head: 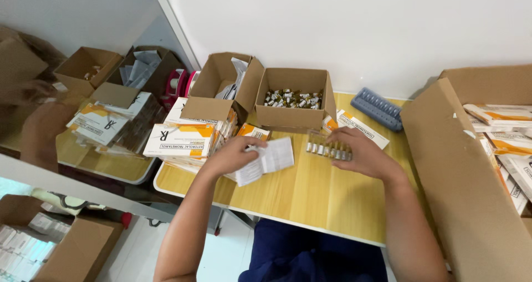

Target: The person places small vials into a plastic blister pack, inserts the filled blister pack into a cardboard box, and then places the completed box into a larger shipping carton. The person repeats this process multiple times.

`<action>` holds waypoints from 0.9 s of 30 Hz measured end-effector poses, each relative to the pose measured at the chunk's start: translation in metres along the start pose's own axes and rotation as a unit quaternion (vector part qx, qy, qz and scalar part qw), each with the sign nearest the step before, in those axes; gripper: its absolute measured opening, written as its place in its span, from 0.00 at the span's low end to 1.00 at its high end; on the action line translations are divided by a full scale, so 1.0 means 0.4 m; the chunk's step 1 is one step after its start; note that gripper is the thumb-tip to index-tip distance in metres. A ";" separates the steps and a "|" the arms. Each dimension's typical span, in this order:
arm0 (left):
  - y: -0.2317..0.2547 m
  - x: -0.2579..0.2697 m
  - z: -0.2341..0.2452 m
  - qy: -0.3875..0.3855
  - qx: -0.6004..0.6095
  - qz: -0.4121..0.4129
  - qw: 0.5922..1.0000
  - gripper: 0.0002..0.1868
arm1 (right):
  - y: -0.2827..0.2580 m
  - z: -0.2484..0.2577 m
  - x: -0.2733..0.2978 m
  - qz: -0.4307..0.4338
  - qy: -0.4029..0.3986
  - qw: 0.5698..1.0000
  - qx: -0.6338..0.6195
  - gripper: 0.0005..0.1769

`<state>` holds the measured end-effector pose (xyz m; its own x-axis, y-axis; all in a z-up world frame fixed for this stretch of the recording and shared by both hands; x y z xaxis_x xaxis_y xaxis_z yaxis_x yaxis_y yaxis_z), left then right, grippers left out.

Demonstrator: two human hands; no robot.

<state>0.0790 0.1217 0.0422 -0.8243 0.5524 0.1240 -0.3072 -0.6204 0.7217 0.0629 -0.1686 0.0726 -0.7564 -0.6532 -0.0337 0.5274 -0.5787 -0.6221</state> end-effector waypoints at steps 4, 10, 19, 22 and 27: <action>-0.030 -0.061 -0.105 -0.100 -0.048 0.011 0.994 0.19 | -0.097 -0.087 -0.035 0.122 -0.042 0.992 0.011 0.31; -0.046 -0.077 -0.158 -0.095 0.134 0.083 0.983 0.33 | -0.083 -0.188 -0.069 0.060 -0.138 0.986 0.067 0.33; 0.127 0.047 -0.211 0.040 -0.144 0.001 0.989 0.43 | -0.046 -0.193 -0.081 -0.006 -0.126 0.992 0.016 0.42; 0.135 0.040 -0.232 0.039 -0.167 -0.006 0.985 0.36 | -0.063 -0.192 -0.082 0.020 -0.116 0.993 0.004 0.46; 0.149 -0.010 -0.241 0.025 -0.135 -0.009 0.991 0.33 | -0.129 -0.163 -0.055 0.136 -0.074 0.987 0.044 0.44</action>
<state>0.0181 0.0290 0.0191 -0.8377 0.5411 0.0748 -0.4324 -0.7405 0.5144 0.0269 -0.0925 0.0545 -0.5215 -0.8502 -0.0719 0.7392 -0.4081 -0.5358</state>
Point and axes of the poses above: each hand's wrist, its own x-axis away from the middle knuckle, its own z-axis out of the back of the hand, y = z × x, the point moved 9 cm from there along -x, towards the middle knuckle, and after that the axes turned 13 degrees about -y, right-handed, at the moved point
